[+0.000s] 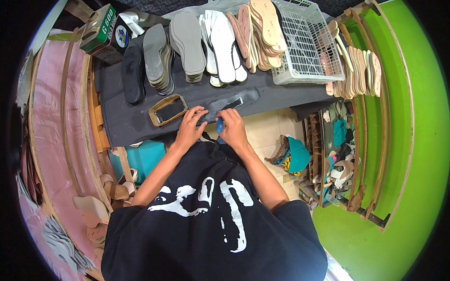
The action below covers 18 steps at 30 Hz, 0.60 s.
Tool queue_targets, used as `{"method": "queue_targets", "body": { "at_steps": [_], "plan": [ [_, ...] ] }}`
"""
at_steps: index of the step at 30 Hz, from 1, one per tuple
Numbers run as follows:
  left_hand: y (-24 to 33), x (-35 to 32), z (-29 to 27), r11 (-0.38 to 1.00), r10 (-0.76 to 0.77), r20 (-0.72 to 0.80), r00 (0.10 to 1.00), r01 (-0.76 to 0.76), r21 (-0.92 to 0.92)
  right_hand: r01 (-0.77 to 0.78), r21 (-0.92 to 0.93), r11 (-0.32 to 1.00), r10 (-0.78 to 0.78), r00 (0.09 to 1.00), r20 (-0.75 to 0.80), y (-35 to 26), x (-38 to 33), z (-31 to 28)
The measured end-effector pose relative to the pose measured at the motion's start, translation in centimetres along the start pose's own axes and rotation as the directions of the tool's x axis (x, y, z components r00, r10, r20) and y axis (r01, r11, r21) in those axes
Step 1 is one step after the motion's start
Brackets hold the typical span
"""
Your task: The recorder applies glue to shoe soles using a brush.
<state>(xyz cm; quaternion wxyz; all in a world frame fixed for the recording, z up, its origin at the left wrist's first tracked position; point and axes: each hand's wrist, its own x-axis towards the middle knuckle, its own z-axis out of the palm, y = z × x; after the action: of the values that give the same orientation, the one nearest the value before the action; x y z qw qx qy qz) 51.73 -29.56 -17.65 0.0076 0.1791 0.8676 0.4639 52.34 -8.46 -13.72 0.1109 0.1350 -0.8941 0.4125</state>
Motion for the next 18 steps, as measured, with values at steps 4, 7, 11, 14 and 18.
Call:
{"method": "queue_targets", "body": {
  "at_steps": [4,7,11,14,18],
  "plan": [
    [-1.6,-0.5,-0.1,0.997,0.066,-0.054,0.996,-0.068,-0.042,-0.314,0.226,0.922,0.326,0.945,-0.017,2.2,0.7,-1.9],
    [-1.7,-0.6,0.0,0.994,0.091,-0.074,0.993,-0.095,-0.051,-0.368,0.066,0.927,0.373,0.923,-0.092,3.4,2.5,-4.3],
    [-1.5,-0.5,-0.1,0.994,0.064,-0.063,0.996,-0.069,-0.082,-0.199,-0.128,0.972,0.185,0.976,-0.114,2.5,1.7,-3.1],
    [-1.5,-0.5,-0.2,0.994,0.079,-0.064,0.995,-0.083,-0.066,-0.12,-0.167,0.979,0.116,0.993,-0.036,0.7,1.2,-2.0],
    [-1.6,-0.6,-0.3,0.994,0.066,-0.06,0.996,-0.071,-0.083,-0.372,0.054,0.927,0.376,0.923,-0.083,0.3,2.2,-3.3]
  ]
}}
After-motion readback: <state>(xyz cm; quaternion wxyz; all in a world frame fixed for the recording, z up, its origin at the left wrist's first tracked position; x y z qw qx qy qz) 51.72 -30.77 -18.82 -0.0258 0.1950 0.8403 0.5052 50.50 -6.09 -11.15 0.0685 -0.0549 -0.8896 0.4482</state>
